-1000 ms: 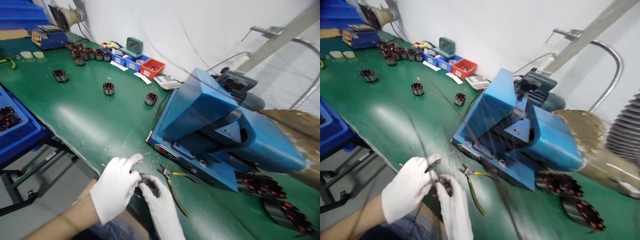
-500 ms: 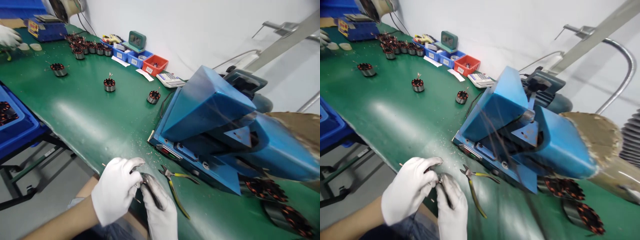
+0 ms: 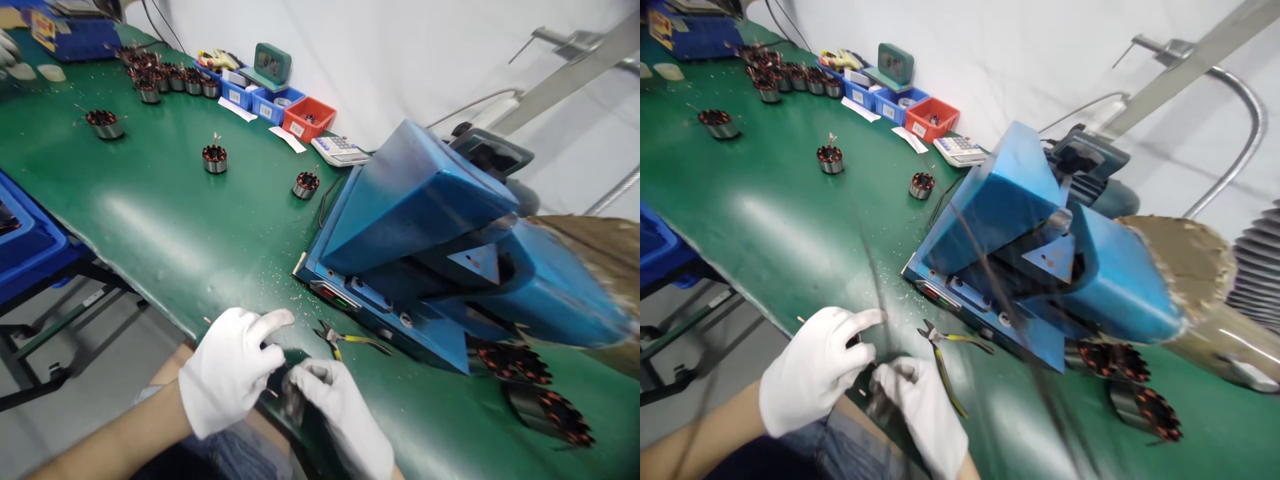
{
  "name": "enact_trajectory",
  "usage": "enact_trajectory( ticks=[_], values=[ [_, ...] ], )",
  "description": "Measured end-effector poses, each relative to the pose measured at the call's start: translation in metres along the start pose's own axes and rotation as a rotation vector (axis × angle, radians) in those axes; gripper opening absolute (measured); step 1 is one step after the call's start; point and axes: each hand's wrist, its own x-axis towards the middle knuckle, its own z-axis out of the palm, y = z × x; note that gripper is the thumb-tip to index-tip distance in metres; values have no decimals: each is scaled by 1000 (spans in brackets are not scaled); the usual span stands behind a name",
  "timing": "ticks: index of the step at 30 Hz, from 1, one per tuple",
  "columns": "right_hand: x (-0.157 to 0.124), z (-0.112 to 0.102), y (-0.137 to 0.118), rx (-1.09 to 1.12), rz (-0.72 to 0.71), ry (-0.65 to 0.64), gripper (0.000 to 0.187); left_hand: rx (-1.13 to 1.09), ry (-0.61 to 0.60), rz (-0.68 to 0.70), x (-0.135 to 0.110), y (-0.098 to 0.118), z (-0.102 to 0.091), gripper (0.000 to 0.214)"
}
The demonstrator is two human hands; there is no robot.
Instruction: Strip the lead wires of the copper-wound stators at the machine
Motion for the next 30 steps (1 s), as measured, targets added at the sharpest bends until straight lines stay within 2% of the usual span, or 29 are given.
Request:
enact_trajectory(
  ticks=[2,3,5,6,7,8,10,12,13,15,17,18,19,20,22,24,27,28,30],
  values=[
    [1,-10,-2,-355,-214,66,8,-21,15,0,0,0,0,14],
    [2,-12,-2,-496,-356,73,13,-32,26,-4,0,0,0,15],
    [4,-11,0,-649,-597,125,17,-42,37,-12,0,0,-1,14],
    [4,-7,2,-640,-604,146,14,-37,37,-13,0,0,-1,13],
    [5,-2,3,-539,-517,152,15,-29,28,-9,1,1,-1,13],
    [6,3,3,-372,-363,132,22,-20,16,-4,1,1,-1,12],
    [8,11,2,-3,-28,14,38,-13,2,10,1,1,-1,11],
    [8,12,-1,204,141,-137,39,-24,-2,9,1,0,-1,11],
    [8,10,-2,204,159,-166,36,-33,-1,5,1,-1,-1,11],
    [7,4,-4,36,105,-75,22,-58,1,4,1,-3,0,12],
    [5,0,-1,-229,-89,90,10,-84,-6,13,1,-4,0,14],
    [4,-1,2,-339,-209,169,13,-96,-11,12,1,-4,1,14],
    [3,0,5,-382,-284,218,15,-104,-12,6,1,-4,1,15],
    [3,2,8,-356,-297,230,15,-106,-11,-1,1,-3,1,15],
    [3,9,13,-199,-182,193,24,-98,-2,-10,1,-3,0,13],
    [3,15,13,62,17,61,35,-87,5,-2,0,-2,-1,11],
    [4,16,5,360,210,-155,32,-101,-1,0,0,-2,-2,12],
    [4,13,2,376,246,-185,29,-108,-2,-2,0,-2,-2,12],
    [3,7,-2,188,161,-53,22,-111,3,-2,0,-3,-2,14]
  ],
)
